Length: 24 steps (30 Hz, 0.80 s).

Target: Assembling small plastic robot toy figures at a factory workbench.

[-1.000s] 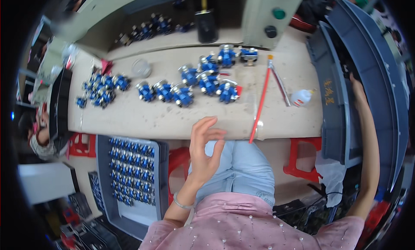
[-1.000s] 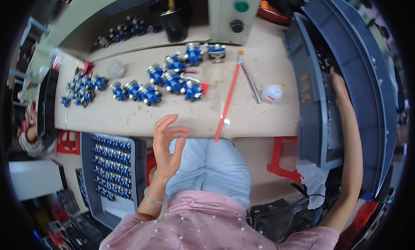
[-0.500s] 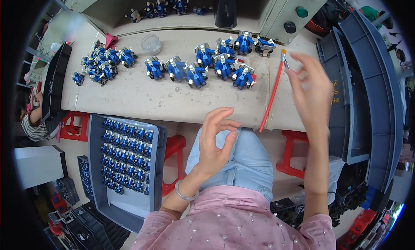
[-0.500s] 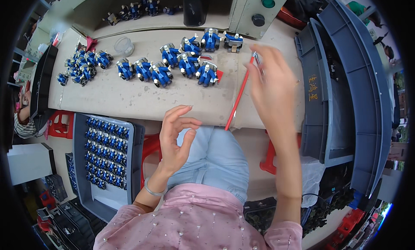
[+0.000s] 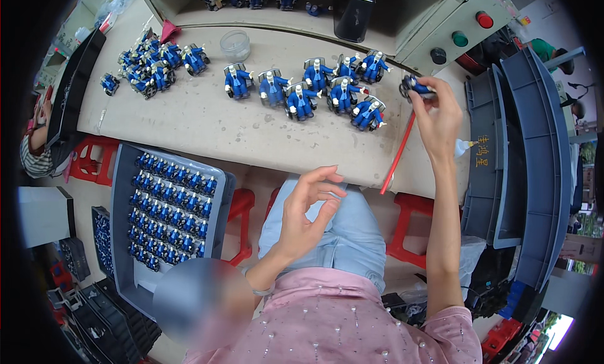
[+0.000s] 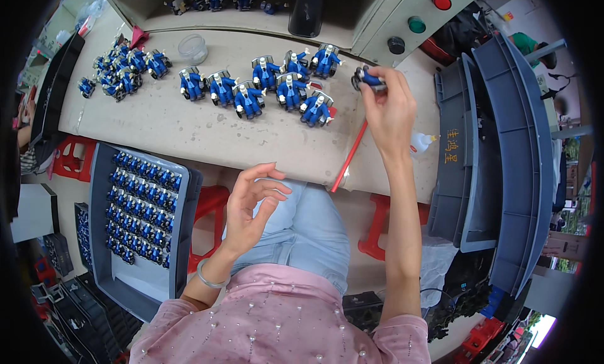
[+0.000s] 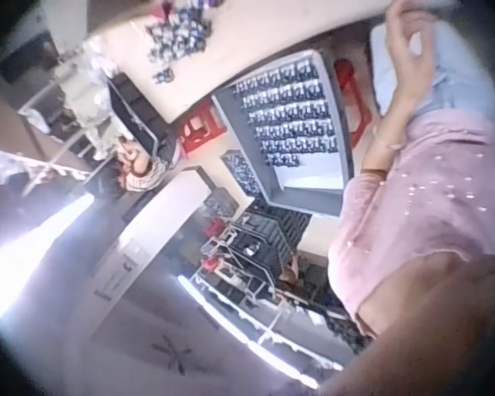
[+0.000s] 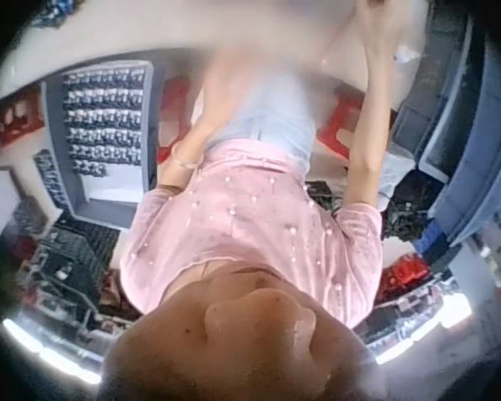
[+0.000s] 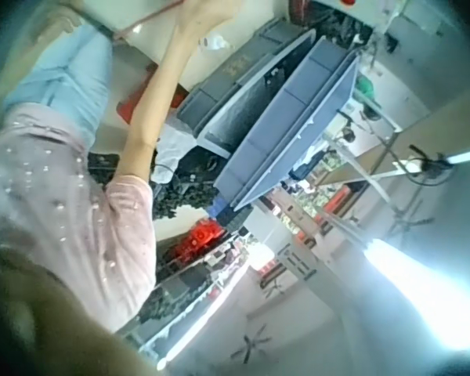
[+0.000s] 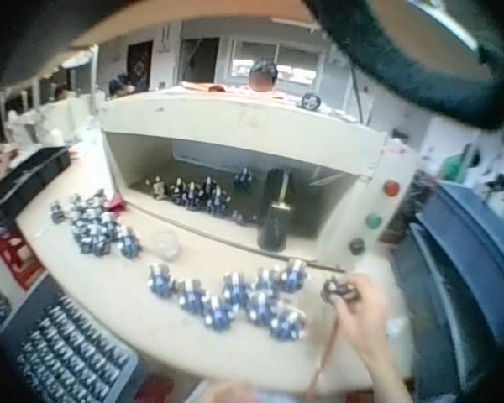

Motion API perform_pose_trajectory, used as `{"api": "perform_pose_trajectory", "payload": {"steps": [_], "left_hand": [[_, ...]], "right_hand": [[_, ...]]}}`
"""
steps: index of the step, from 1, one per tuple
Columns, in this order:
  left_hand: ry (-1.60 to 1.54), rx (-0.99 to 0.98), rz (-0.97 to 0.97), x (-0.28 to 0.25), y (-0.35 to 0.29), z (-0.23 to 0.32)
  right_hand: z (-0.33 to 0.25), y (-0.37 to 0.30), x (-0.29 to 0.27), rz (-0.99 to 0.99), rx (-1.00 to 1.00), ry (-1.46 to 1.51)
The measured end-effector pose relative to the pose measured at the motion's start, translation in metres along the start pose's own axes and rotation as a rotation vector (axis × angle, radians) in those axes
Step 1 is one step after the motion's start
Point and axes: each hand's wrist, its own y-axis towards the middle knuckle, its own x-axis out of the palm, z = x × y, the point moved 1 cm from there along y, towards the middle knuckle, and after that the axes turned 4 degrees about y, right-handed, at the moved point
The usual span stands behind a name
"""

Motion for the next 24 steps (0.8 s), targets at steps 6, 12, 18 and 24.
{"api": "perform_pose_trajectory", "payload": {"steps": [6, 12, 18, 24], "left_hand": [[-0.440, -0.125, -0.193, 0.017, 0.022, -0.001], [-0.578, -0.355, -0.569, 0.022, 0.017, -0.027], [-0.573, -0.320, -0.318, 0.022, 0.007, -0.019], [-0.248, 0.076, -0.038, 0.016, 0.001, -0.025]], "right_hand": [[-0.065, -0.061, -0.057, -0.428, 0.050, 0.326], [-0.081, -0.090, -0.047, -0.837, 0.223, 0.509], [-0.032, -0.097, -0.031, -0.412, 0.214, 0.463], [-0.006, -0.071, 0.007, -0.126, 0.228, -0.240]]}}
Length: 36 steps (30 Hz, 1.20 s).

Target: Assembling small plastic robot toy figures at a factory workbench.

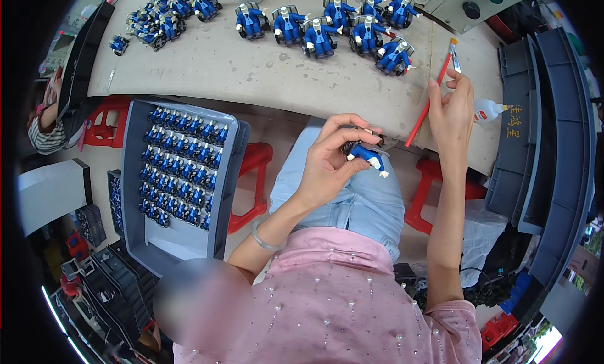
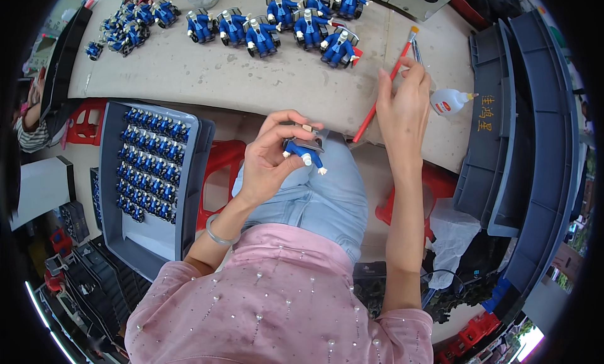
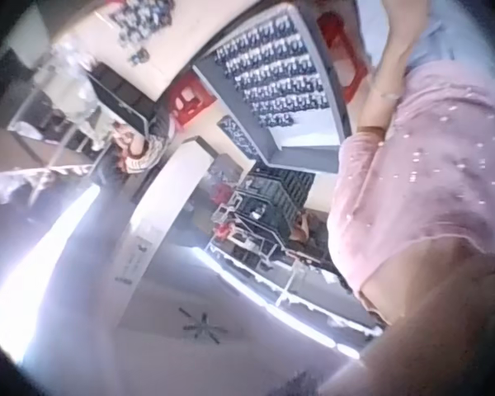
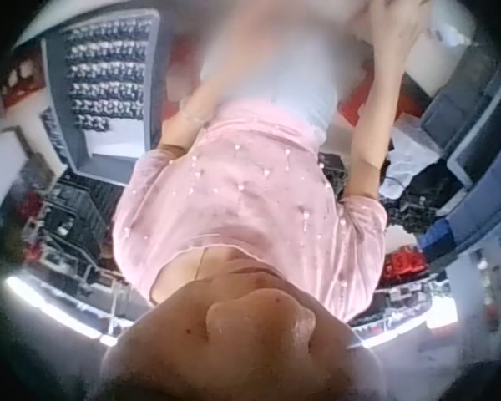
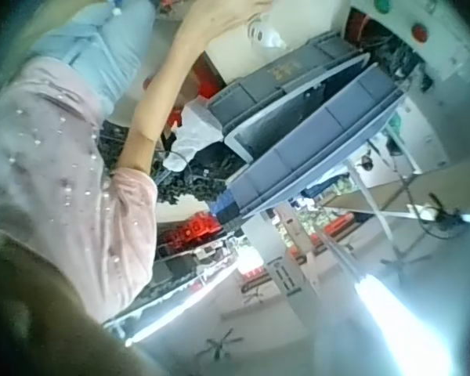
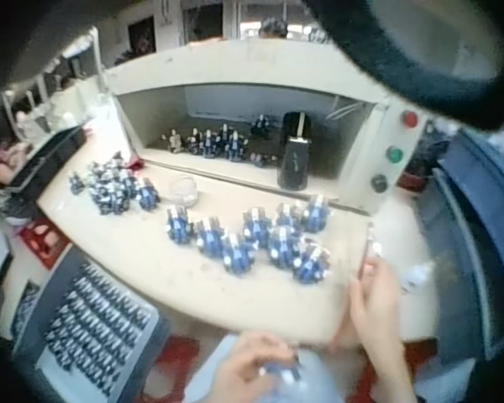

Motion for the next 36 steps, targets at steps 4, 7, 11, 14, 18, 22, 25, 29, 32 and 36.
{"api": "perform_pose_trajectory", "payload": {"steps": [4, 7, 11, 14, 18, 22, 25, 29, 32, 36], "left_hand": [[0.111, -0.006, 0.087, 0.000, -0.001, 0.006], [0.145, 0.010, 0.092, -0.006, -0.002, 0.004], [0.084, 0.024, 0.073, -0.009, -0.002, -0.002], [0.039, 0.008, 0.071, -0.010, -0.001, -0.004], [-0.134, -0.138, 0.143, -0.009, -0.003, 0.000], [-0.204, -0.282, 0.171, 0.000, 0.000, 0.014], [-0.266, -0.301, 0.105, 0.005, 0.001, 0.022], [-0.239, -0.300, 0.074, 0.007, -0.002, 0.025], [-0.197, -0.306, 0.074, 0.004, -0.006, 0.024], [-0.200, -0.298, 0.155, 0.009, -0.006, 0.027]], "right_hand": [[0.011, 0.018, 0.019, 0.020, 0.081, -0.215], [0.010, 0.027, 0.018, -0.027, 0.109, -0.212], [0.014, 0.027, 0.012, 0.013, 0.066, -0.174], [-0.006, 0.013, -0.018, -0.016, 0.138, -0.097], [-0.024, -0.011, -0.062, 0.006, 0.163, 0.504], [-0.012, -0.026, -0.097, -0.185, 0.011, 1.500], [-0.012, -0.029, -0.097, -0.139, -0.036, 1.676], [-0.010, -0.033, -0.092, -0.090, -0.056, 1.596], [-0.009, -0.035, -0.082, -0.097, -0.073, 1.515], [-0.007, -0.038, -0.079, -0.054, -0.082, 1.435]]}}
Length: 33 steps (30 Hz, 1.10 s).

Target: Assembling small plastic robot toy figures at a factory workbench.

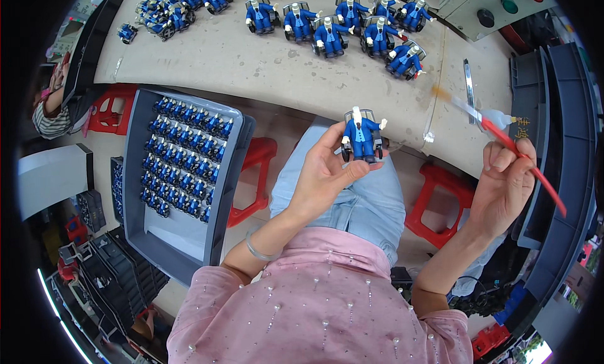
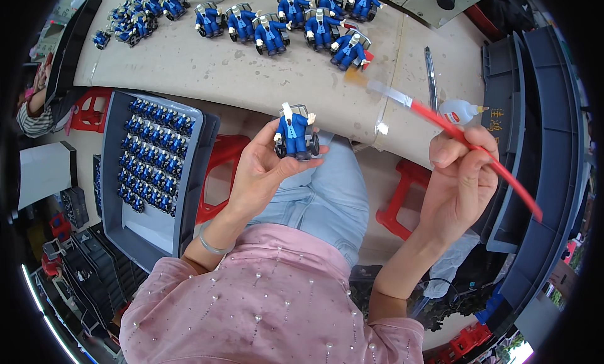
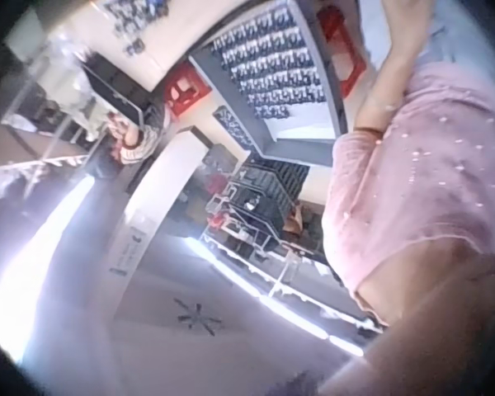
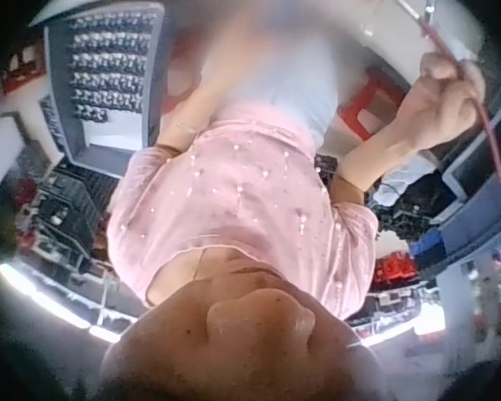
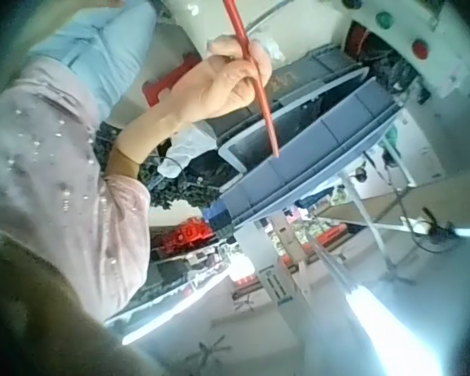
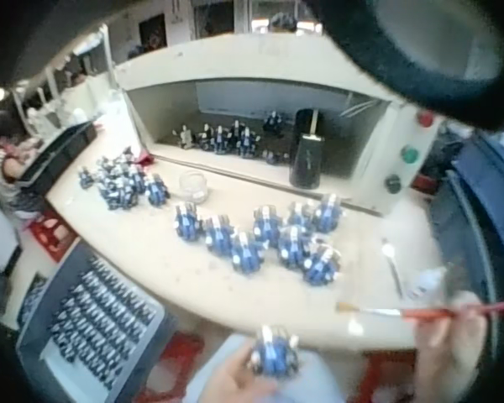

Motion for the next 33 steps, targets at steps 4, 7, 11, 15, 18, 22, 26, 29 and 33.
{"api": "perform_pose_trajectory", "payload": {"steps": [4, 7, 11, 15, 18, 22, 26, 29, 33], "left_hand": [[0.022, -0.020, -0.014, -0.005, -0.002, -0.001], [-0.146, -0.109, -0.054, -0.006, -0.001, 0.000], [-0.177, -0.089, -0.099, -0.006, 0.000, 0.000], [-0.137, -0.062, -0.075, -0.006, -0.002, -0.002], [0.086, -0.015, -0.019, -0.010, -0.003, -0.002], [0.094, 0.020, 0.026, -0.006, -0.003, 0.000], [0.070, -0.009, 0.024, -0.002, -0.004, 0.002], [0.071, -0.014, 0.020, -0.001, -0.003, 0.002], [0.073, -0.051, 0.031, -0.001, -0.004, 0.004]], "right_hand": [[-0.002, -0.004, 0.007, 0.127, -0.022, -0.143], [-0.001, -0.006, 0.007, 0.110, -0.053, -0.273], [0.005, -0.009, 0.013, 0.088, -0.114, -0.440], [0.010, -0.011, 0.019, -0.148, 0.002, -0.242], [0.012, -0.010, 0.018, -0.084, -0.071, -0.568], [0.008, -0.006, 0.018, 0.072, -0.147, -0.657], [0.018, -0.013, 0.033, 0.022, -0.018, -0.696], [0.029, -0.021, 0.041, -0.030, 0.002, -0.699], [0.040, -0.023, 0.050, -0.104, -0.008, -0.693]]}}
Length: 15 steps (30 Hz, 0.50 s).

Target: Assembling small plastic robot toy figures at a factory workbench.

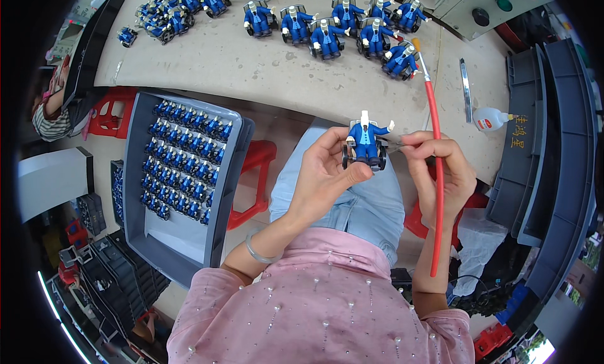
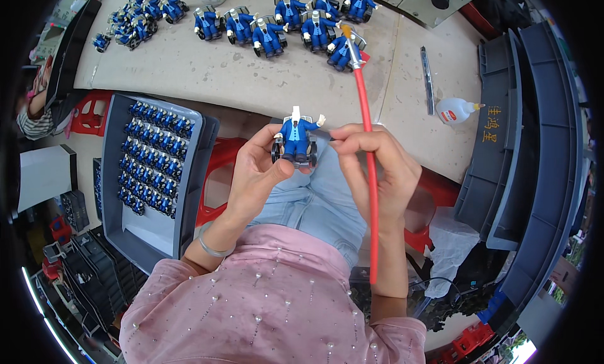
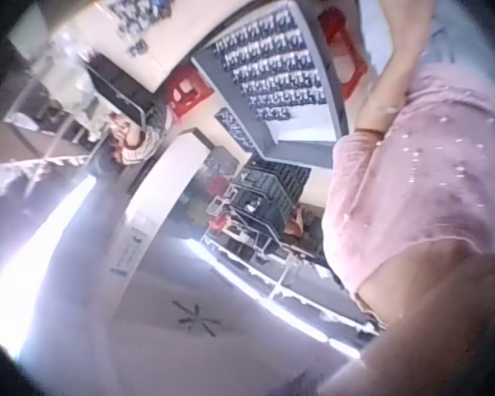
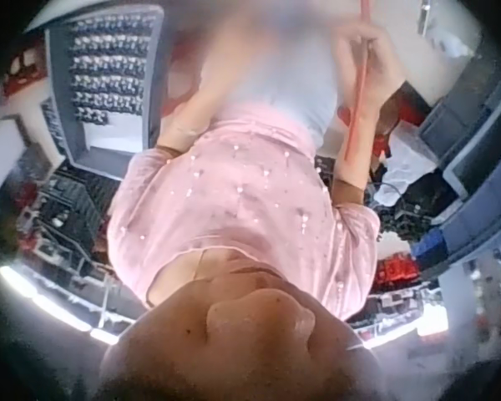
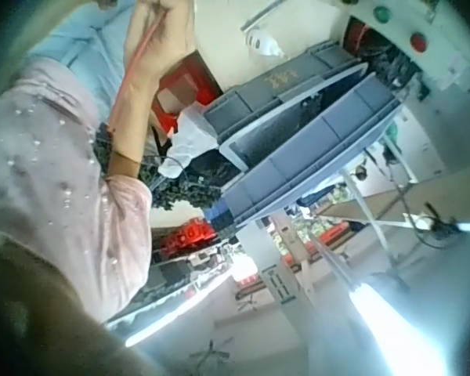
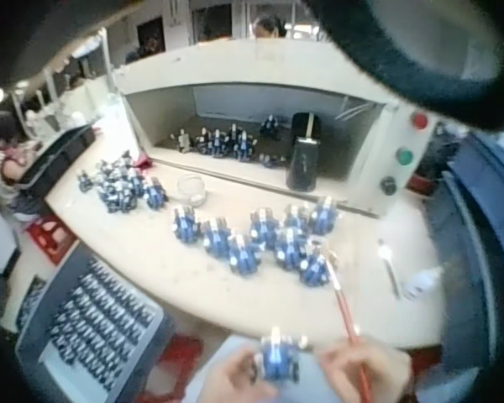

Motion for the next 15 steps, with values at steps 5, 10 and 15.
{"api": "perform_pose_trajectory", "payload": {"steps": [5, 10, 15], "left_hand": [[0.022, 0.009, 0.017, 0.005, 0.000, 0.003], [0.059, 0.028, 0.044, 0.005, 0.001, 0.005], [0.120, 0.015, 0.056, 0.005, 0.000, 0.007]], "right_hand": [[0.007, -0.002, 0.009, -0.039, -0.025, 0.026], [0.012, -0.005, 0.014, -0.027, 0.043, 0.090], [0.014, -0.007, 0.017, -0.009, 0.072, 0.130]]}}
